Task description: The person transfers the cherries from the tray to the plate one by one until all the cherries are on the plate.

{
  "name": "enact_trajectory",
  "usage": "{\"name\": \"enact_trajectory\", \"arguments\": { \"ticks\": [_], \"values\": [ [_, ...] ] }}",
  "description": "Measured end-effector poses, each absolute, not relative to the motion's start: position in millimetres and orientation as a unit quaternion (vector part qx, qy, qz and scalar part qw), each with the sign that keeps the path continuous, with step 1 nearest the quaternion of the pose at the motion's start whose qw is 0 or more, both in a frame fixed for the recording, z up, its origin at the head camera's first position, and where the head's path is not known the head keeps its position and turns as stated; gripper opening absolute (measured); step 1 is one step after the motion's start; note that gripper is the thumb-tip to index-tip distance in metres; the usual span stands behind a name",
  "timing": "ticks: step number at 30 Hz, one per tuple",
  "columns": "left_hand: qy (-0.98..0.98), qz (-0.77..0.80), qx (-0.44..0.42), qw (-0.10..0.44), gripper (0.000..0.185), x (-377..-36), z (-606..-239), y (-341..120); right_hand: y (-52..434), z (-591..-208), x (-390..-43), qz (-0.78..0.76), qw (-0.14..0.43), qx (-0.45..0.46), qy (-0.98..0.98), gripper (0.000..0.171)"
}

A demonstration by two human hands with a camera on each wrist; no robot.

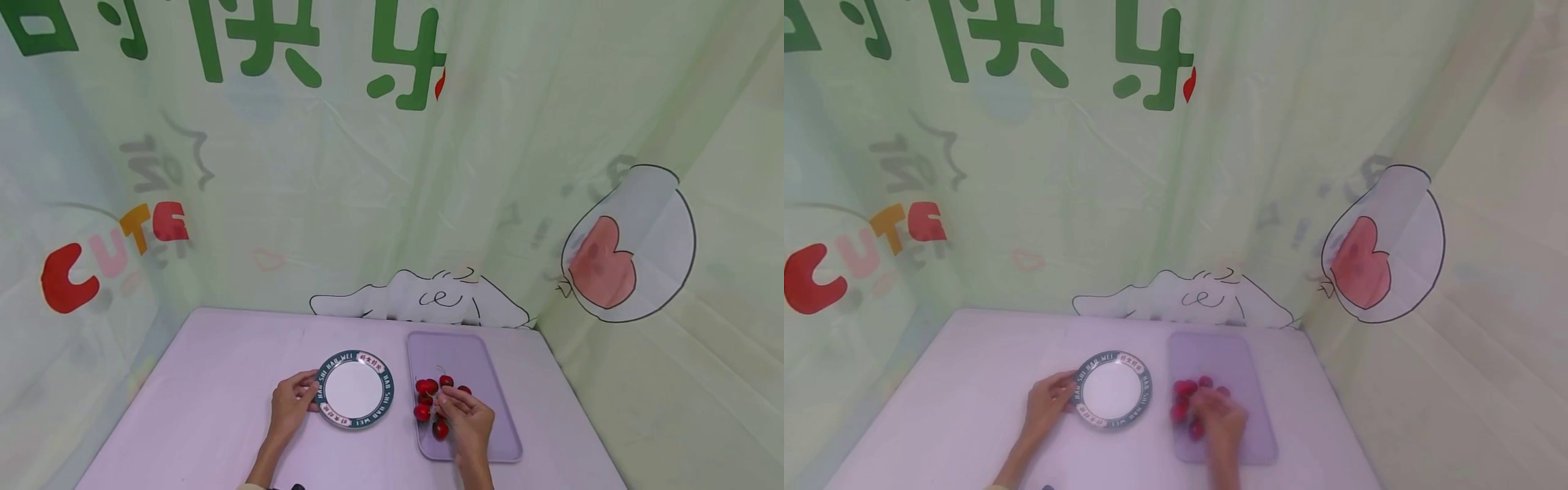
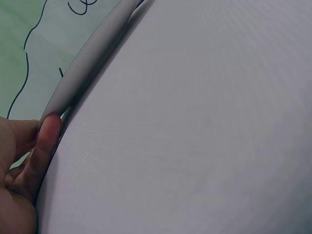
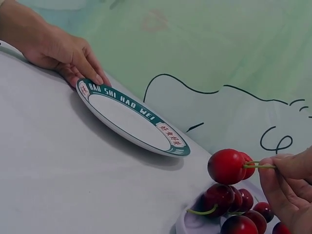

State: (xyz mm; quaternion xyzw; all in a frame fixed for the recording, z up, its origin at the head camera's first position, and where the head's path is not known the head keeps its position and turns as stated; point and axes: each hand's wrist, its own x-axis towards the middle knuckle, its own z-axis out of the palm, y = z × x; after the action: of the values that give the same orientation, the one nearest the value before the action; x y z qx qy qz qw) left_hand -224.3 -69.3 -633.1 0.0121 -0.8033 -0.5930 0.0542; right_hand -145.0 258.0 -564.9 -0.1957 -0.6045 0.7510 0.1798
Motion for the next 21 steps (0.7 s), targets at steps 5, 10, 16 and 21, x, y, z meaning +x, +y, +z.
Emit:
{"name": "enact_trajectory", "arguments": {
  "ticks": [5,10,16,21],
  "values": [
    [-0.806,-0.589,0.011,0.058,0.033,-224.3,-632.1,-69.3,256.1,-568.6,-146.5,0.755,0.167,-0.193,-0.604,0.034],
    [-0.805,-0.591,0.012,0.06,0.033,-225.1,-633.9,-69.5,248.8,-570.1,-147.9,0.752,0.157,-0.196,-0.61,0.033],
    [-0.803,-0.594,0.011,0.053,0.033,-226.1,-635.0,-69.9,239.7,-570.2,-149.0,0.751,0.161,-0.197,-0.609,0.033],
    [-0.803,-0.593,0.011,0.057,0.032,-226.1,-636.2,-70.0,234.0,-567.6,-149.2,0.746,0.157,-0.203,-0.615,0.035]
  ]
}}
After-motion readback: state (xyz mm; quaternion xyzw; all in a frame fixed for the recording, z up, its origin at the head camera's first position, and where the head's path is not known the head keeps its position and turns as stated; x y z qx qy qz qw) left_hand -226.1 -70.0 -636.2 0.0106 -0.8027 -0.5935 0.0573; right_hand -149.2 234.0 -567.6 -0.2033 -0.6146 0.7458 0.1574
